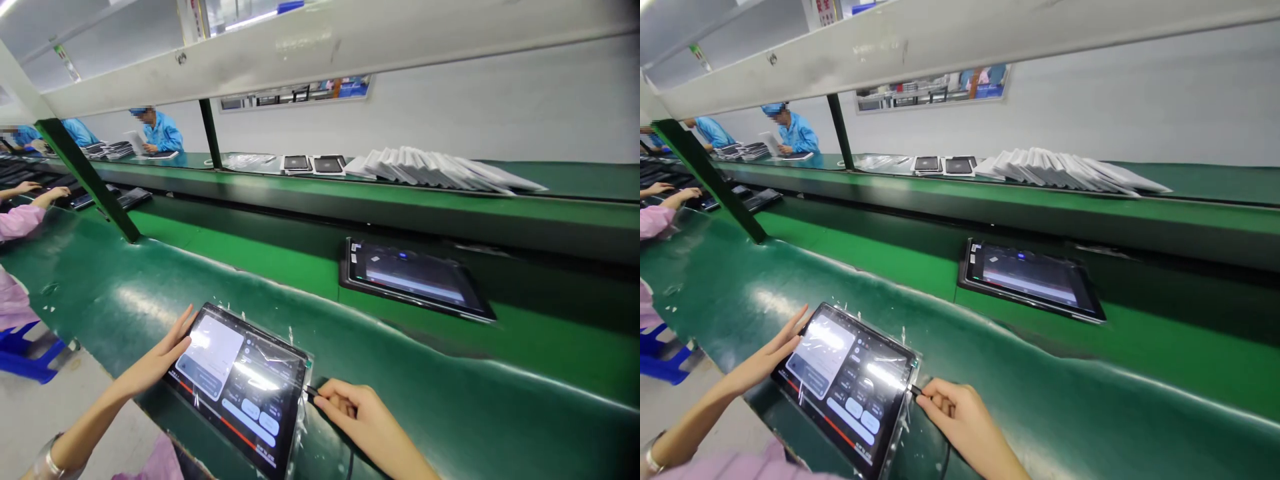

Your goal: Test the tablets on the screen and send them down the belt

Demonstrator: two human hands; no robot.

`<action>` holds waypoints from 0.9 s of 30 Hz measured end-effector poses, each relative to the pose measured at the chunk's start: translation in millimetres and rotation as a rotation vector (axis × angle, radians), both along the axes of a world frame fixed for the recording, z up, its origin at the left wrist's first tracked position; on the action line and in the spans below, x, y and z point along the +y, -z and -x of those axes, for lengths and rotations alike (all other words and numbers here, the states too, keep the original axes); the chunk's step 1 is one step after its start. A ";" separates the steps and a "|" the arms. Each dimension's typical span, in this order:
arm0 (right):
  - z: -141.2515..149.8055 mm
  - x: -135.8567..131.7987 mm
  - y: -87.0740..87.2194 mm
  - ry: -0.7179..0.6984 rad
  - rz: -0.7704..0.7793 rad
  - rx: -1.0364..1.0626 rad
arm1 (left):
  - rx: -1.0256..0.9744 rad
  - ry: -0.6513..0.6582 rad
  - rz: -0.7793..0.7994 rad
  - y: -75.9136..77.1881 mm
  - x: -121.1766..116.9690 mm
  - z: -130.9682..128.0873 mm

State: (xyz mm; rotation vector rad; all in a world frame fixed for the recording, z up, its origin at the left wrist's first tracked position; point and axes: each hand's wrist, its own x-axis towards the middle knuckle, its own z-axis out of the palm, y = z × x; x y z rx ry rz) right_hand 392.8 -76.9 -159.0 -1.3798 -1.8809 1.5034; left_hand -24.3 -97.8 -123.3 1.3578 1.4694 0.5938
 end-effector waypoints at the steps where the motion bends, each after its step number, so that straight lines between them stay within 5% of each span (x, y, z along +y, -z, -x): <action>1: 1.4 -1.2 0.3 0.002 -0.005 0.004 | 0.028 0.004 -0.006 0.5 -0.5 -0.8; 8: 11.7 -7.5 5.4 0.066 -0.061 -0.005 | 0.250 0.052 -0.073 -4.8 -2.8 -11.3; 11: 10.7 -5.2 1.4 0.075 0.022 0.031 | 0.396 0.120 -0.275 -9.8 -10.1 -18.4; 15: 7.6 -3.3 -8.7 0.081 0.108 0.127 | 0.575 0.506 -0.770 -3.0 -28.4 -21.0; 17: 6.8 -4.6 -12.3 0.082 0.117 0.164 | 0.678 0.644 -0.829 6.8 -35.8 -18.0; 22: 8.2 -10.1 -15.8 0.090 0.103 0.206 | 0.752 0.614 -0.767 22.4 -39.0 -11.6; 27: 11.5 -12.4 -15.9 0.116 0.089 0.257 | 0.649 0.523 -0.932 11.6 -36.0 -16.0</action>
